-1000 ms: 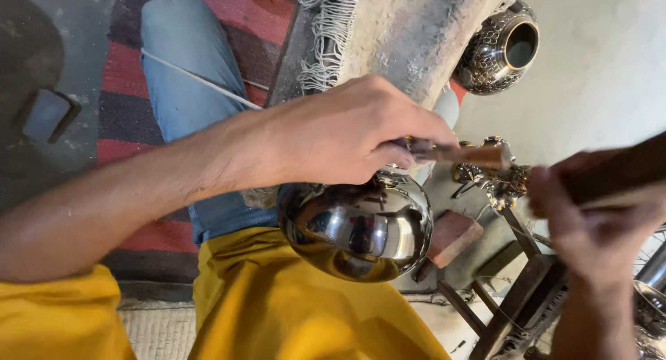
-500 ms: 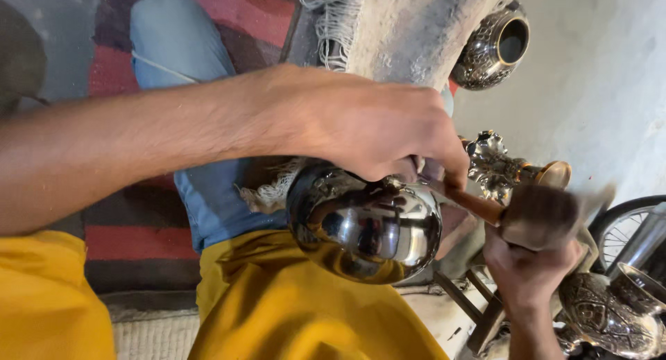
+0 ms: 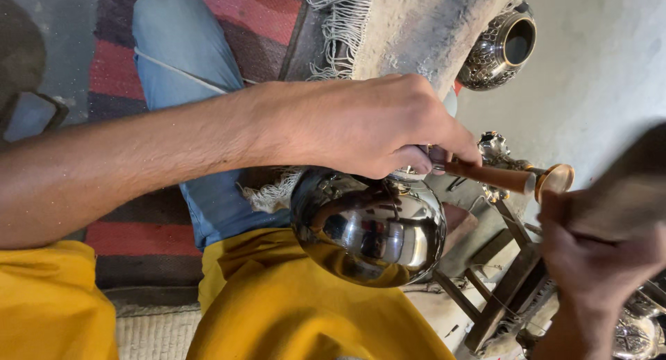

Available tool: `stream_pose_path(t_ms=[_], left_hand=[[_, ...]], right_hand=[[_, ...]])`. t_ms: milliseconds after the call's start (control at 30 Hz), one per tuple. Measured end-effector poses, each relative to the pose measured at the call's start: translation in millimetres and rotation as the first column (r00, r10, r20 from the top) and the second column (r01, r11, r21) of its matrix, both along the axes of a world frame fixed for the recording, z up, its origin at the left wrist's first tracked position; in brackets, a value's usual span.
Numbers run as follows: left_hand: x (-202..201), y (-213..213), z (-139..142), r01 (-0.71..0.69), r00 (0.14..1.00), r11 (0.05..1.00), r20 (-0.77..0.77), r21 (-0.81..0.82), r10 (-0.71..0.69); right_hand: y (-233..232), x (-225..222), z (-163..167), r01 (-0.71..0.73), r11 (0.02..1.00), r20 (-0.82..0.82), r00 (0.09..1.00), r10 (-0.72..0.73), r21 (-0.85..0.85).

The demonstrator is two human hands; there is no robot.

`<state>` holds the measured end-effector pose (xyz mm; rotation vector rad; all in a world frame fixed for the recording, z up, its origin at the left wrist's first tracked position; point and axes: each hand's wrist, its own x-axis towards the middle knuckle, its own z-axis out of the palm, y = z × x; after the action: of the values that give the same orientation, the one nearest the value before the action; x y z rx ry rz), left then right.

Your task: The person sits on a mat and uses a hammer and chisel to shape the neck of a polished metal vase. They repeatedly strike the chisel against the vase's rim, rotate the vase to access different areas, and occasionally set the tools down to reposition the vase.

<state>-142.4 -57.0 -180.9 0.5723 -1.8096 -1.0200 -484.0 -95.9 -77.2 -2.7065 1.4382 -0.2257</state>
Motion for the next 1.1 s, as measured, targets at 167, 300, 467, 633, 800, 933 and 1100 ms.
stream_pose_path(t_ms=[167,300,467,633,800,933,1100], left_hand=[[1,0,3,-0.011,1.0,0.999,0.007,-0.049,0.012],[5,3,0,0.049,0.999,0.998,-0.007,-0.027,-0.05],[4,15,-9,-0.109,0.989,0.992,-0.105,-0.071,0.102],[-2,29,-19,-0.233,0.969,0.962,-0.043,0.14,0.241],[-10,46,-24,-0.343,0.911,0.908,-0.148,0.242,0.384],[-16,63,-24,-0.45,0.837,0.812,-0.142,0.373,0.529],[-25,72,-24,-0.359,0.786,0.746,-0.249,0.561,0.566]], right_hand=[[-9,-1,-2,-0.197,0.954,0.398,0.912,0.094,0.226],[-19,3,-8,-0.244,0.949,0.355,0.92,0.163,0.197],[-27,3,2,-0.222,0.951,0.186,0.965,0.184,0.213],[-74,-2,6,-0.185,0.921,0.005,0.981,0.195,0.343],[-126,16,-9,0.007,0.93,-0.2,0.977,0.071,0.366],[-144,54,-15,-0.11,0.887,-0.157,0.967,0.199,0.449],[-154,96,-14,-0.211,0.814,-0.104,0.944,0.313,0.541]])
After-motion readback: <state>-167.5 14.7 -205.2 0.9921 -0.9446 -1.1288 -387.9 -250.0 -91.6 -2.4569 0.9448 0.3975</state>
